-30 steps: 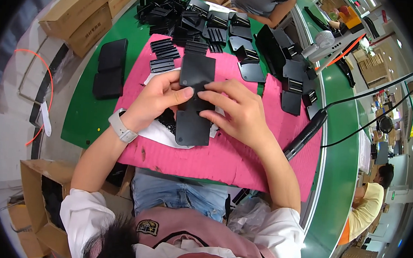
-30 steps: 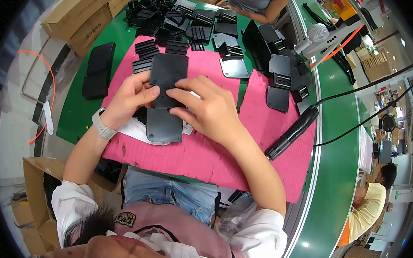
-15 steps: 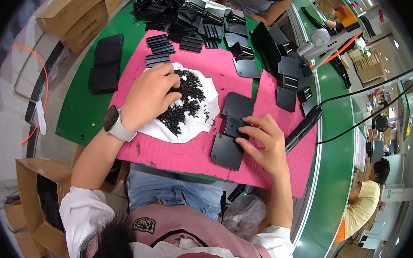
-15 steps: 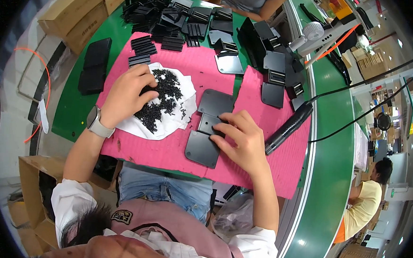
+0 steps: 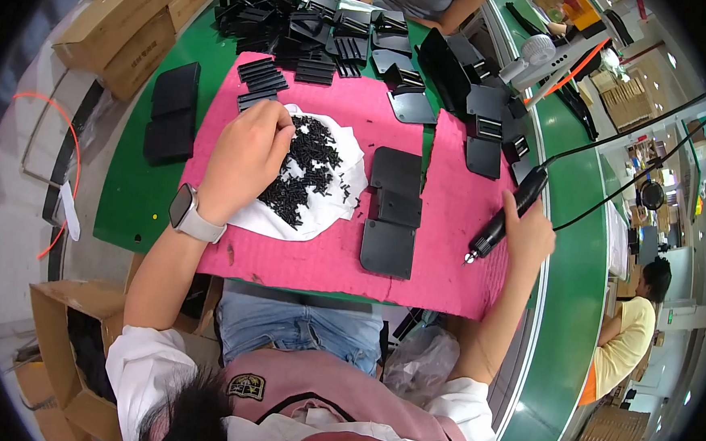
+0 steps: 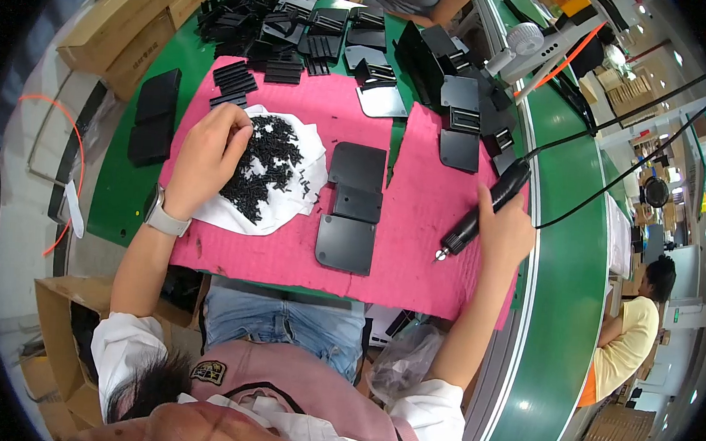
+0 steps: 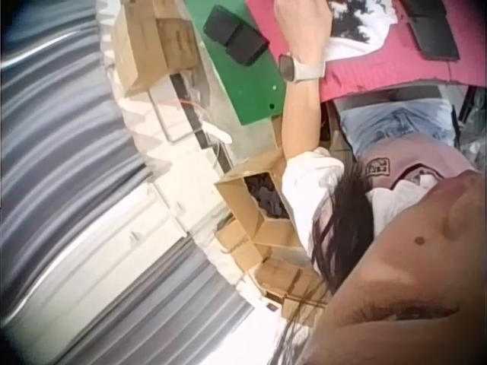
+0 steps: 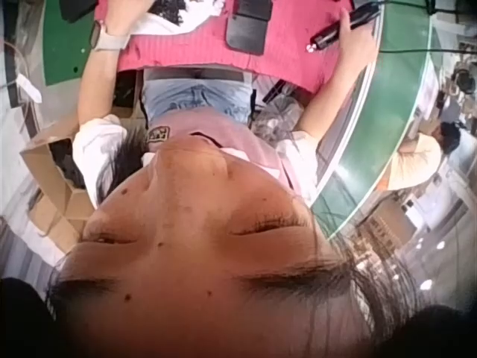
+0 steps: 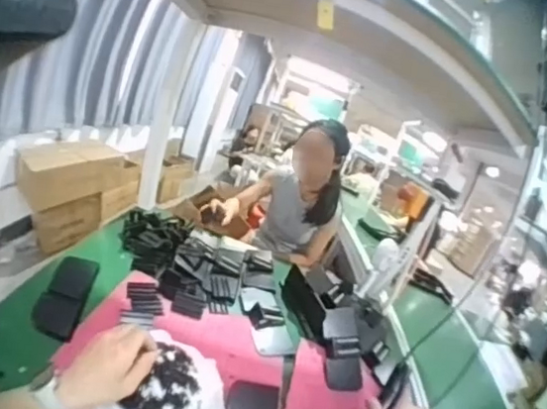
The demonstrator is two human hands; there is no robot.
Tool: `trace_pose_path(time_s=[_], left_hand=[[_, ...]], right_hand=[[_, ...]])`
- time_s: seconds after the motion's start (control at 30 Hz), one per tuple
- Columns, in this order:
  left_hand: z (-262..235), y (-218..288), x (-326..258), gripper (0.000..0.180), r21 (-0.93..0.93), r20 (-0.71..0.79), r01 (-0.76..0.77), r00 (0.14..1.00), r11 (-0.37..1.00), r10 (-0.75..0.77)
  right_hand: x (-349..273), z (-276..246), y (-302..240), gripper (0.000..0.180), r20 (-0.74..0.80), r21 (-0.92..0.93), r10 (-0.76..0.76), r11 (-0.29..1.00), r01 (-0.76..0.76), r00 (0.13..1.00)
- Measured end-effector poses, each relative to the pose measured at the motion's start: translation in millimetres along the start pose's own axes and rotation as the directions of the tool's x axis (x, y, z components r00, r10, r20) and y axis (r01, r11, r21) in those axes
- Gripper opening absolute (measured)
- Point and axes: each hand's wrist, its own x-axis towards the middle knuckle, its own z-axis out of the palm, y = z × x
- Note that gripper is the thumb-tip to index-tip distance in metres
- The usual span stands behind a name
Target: Assembling plastic electronic components by fastening them with screws using an electric screwdriver on a factory assembly line.
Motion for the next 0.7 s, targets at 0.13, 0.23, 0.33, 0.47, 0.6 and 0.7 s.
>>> trace_pose_path(time_s=[0.13, 0.23, 0.33, 0.47, 0.6, 0.7], left_hand=[[0.6, 1.0, 0.6, 0.009, 0.048, -0.028, -0.028, 0.999, 0.998, 0.03], [2.4, -1.0, -0.7, 0.009, 0.012, -0.01, -0.05, 0.999, 0.999, 0.05], [1.4, -1.5, -2.0, 0.008, -0.005, 0.043, -0.037, 0.998, 0.999, 0.037], [-1.7, 0.9, -3.5, 0.007, -0.008, 0.038, -0.023, 0.999, 1.0, 0.023], [3.4, 4.7, 2.0, 0.007, -0.068, -0.033, -0.043, 0.999, 0.997, 0.041], [4.3, 12.2, 3.8, 0.009, -0.214, 0.048, 0.056, 0.998, 0.975, -0.047]], right_hand=[[17.4, 27.2, 7.7, 0.061, 0.124, 0.434, -0.072, 0.901, 0.011, 0.99], [22.6, 35.3, 9.1, 0.049, 0.15, 0.647, -0.103, 0.762, -0.019, 0.983], [23.6, 36.5, 13.4, 0.04, 0.257, 0.755, -0.093, 0.641, -0.14, 0.962], [8.7, -5.6, -16.2, 0.036, 0.345, 0.937, -0.167, 0.122, -0.328, 0.923], [6.3, -31.5, -30.7, 0.046, 0.221, 0.91, -0.34, -0.266, -0.319, 0.914], [1.4, -51.1, -50.4, 0.045, -0.025, 0.833, -0.426, -0.509, -0.216, 0.905]])
